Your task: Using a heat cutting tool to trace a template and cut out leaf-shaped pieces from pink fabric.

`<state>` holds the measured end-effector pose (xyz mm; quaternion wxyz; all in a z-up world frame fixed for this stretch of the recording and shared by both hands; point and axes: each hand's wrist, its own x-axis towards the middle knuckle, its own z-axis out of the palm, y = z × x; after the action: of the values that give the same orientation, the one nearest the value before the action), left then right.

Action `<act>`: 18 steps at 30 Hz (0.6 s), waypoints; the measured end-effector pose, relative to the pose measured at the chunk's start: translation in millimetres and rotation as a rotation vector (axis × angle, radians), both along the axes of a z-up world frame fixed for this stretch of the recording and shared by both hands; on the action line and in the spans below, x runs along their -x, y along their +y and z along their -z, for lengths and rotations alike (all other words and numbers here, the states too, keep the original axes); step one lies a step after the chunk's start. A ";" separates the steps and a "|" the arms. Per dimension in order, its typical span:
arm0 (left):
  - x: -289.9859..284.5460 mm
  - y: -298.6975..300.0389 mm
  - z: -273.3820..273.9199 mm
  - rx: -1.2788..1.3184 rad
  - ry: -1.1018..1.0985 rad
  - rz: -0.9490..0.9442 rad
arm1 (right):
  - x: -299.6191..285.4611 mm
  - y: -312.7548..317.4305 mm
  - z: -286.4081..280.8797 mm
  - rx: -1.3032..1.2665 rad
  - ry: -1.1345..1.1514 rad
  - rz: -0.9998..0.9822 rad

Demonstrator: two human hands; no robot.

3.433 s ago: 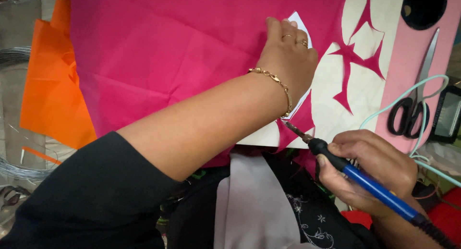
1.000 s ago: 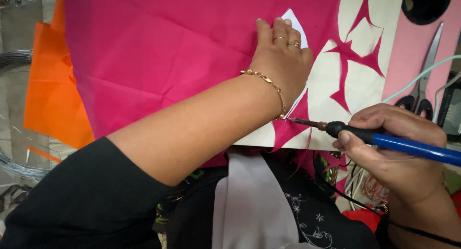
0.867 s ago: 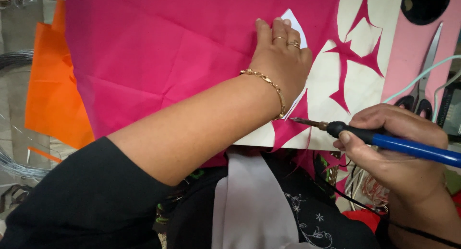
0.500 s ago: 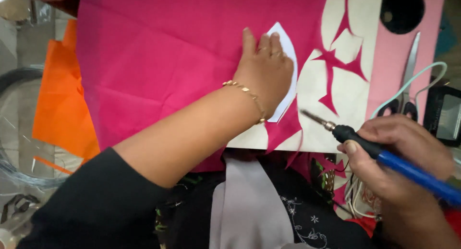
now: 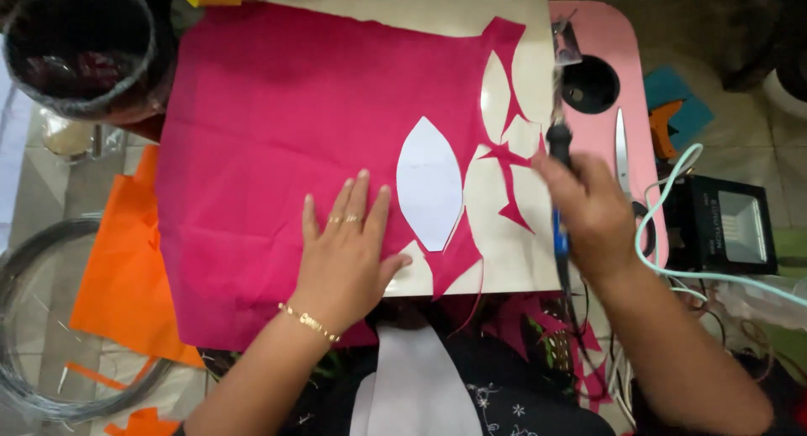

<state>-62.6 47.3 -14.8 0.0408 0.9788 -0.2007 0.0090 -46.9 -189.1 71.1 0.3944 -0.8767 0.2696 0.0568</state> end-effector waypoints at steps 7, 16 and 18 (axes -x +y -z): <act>17.3 22.1 23.1 0.099 -0.001 -0.087 | -78.9 -106.2 72.6 0.985 -0.820 -0.810; 14.0 27.9 38.3 -0.006 -0.139 -0.135 | -142.2 -148.2 95.6 1.180 -0.704 -0.998; 15.2 27.8 38.5 -0.010 -0.157 -0.134 | -148.4 -148.6 96.2 1.184 -0.615 -1.020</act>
<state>-77.7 75.2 -53.4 0.0196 0.9865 -0.1374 0.0873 101.5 -337.7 -25.1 -0.1492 -0.9296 -0.2941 -0.1643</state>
